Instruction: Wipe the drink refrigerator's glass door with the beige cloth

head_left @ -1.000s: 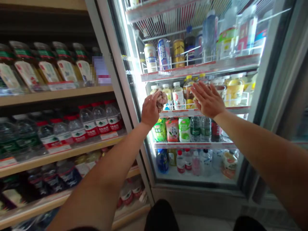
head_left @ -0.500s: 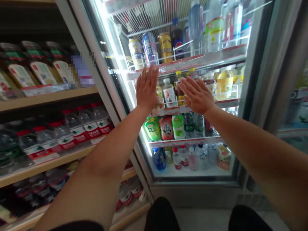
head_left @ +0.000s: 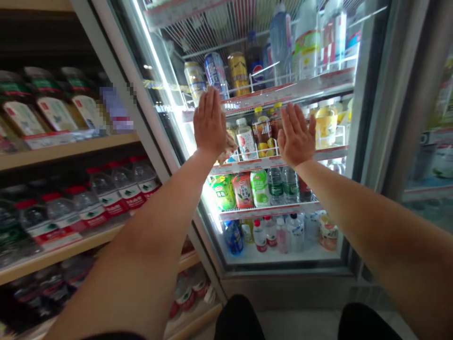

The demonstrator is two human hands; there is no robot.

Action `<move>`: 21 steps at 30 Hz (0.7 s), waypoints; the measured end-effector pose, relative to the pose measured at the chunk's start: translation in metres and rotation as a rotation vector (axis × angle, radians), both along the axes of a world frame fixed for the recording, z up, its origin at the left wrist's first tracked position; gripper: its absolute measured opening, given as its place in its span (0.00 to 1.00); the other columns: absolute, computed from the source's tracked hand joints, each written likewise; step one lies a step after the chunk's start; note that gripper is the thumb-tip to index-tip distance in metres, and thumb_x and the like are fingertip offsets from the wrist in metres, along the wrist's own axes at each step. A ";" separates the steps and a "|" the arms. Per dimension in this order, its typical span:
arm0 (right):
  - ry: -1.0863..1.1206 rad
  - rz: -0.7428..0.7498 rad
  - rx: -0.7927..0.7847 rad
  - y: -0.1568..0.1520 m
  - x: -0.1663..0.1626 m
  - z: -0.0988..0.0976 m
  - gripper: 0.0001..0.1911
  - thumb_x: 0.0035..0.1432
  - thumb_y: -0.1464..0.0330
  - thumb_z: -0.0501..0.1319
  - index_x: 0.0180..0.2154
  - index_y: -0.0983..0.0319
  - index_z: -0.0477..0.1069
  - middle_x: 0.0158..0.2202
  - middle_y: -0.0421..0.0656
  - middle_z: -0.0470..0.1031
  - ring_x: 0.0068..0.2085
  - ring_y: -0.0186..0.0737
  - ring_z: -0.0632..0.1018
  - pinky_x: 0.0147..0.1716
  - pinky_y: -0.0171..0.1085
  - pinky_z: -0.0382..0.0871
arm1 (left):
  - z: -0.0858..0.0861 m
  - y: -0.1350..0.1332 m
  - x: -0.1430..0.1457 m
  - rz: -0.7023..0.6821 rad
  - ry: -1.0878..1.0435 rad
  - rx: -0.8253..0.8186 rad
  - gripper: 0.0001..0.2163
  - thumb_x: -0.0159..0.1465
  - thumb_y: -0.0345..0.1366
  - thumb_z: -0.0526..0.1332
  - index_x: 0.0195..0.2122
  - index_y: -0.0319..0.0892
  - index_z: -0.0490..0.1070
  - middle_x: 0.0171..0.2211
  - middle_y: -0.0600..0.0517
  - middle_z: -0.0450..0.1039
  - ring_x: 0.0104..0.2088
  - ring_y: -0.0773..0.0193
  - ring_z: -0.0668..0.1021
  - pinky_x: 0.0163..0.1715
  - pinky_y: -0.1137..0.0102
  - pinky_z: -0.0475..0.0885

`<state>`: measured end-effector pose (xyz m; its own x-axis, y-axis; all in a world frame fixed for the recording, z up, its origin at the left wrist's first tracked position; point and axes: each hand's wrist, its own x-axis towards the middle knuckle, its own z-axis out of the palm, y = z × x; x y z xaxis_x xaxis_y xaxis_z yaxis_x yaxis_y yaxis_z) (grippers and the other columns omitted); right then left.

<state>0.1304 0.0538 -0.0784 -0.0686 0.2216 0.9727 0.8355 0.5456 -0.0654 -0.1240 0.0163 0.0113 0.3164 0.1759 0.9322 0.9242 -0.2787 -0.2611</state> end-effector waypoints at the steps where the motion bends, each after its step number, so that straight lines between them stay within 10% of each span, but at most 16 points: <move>1: 0.004 0.002 -0.009 -0.001 0.000 0.001 0.33 0.71 0.64 0.44 0.74 0.61 0.49 0.76 0.48 0.51 0.76 0.51 0.52 0.73 0.63 0.41 | -0.007 -0.002 0.003 0.006 0.055 -0.005 0.25 0.77 0.36 0.41 0.74 0.40 0.49 0.75 0.50 0.49 0.76 0.57 0.48 0.75 0.50 0.46; 5: 0.015 -0.004 -0.019 -0.004 -0.001 0.002 0.33 0.70 0.65 0.44 0.73 0.63 0.53 0.75 0.48 0.51 0.76 0.49 0.53 0.73 0.61 0.42 | -0.034 -0.009 0.014 -0.005 0.415 -0.108 0.27 0.75 0.29 0.41 0.75 0.43 0.50 0.72 0.48 0.58 0.74 0.60 0.56 0.74 0.55 0.53; 11: 0.016 -0.004 -0.010 -0.003 -0.001 0.001 0.34 0.69 0.65 0.45 0.73 0.60 0.50 0.75 0.46 0.52 0.76 0.49 0.52 0.72 0.63 0.43 | 0.017 0.010 0.010 0.033 0.198 0.028 0.28 0.74 0.28 0.43 0.75 0.46 0.48 0.74 0.53 0.51 0.75 0.61 0.49 0.75 0.51 0.49; 18: 0.006 -0.029 0.021 0.003 -0.001 0.000 0.33 0.69 0.65 0.45 0.72 0.63 0.53 0.75 0.48 0.52 0.75 0.47 0.53 0.73 0.60 0.44 | -0.017 0.006 0.032 0.010 0.602 -0.063 0.27 0.74 0.26 0.43 0.74 0.46 0.52 0.72 0.52 0.59 0.73 0.65 0.57 0.73 0.59 0.55; 21: -0.006 -0.045 0.008 0.000 -0.001 -0.001 0.33 0.69 0.65 0.45 0.73 0.63 0.52 0.75 0.47 0.51 0.76 0.47 0.52 0.73 0.60 0.44 | 0.006 0.008 0.017 0.078 0.581 -0.067 0.26 0.75 0.30 0.45 0.73 0.46 0.51 0.74 0.59 0.53 0.75 0.71 0.48 0.76 0.63 0.45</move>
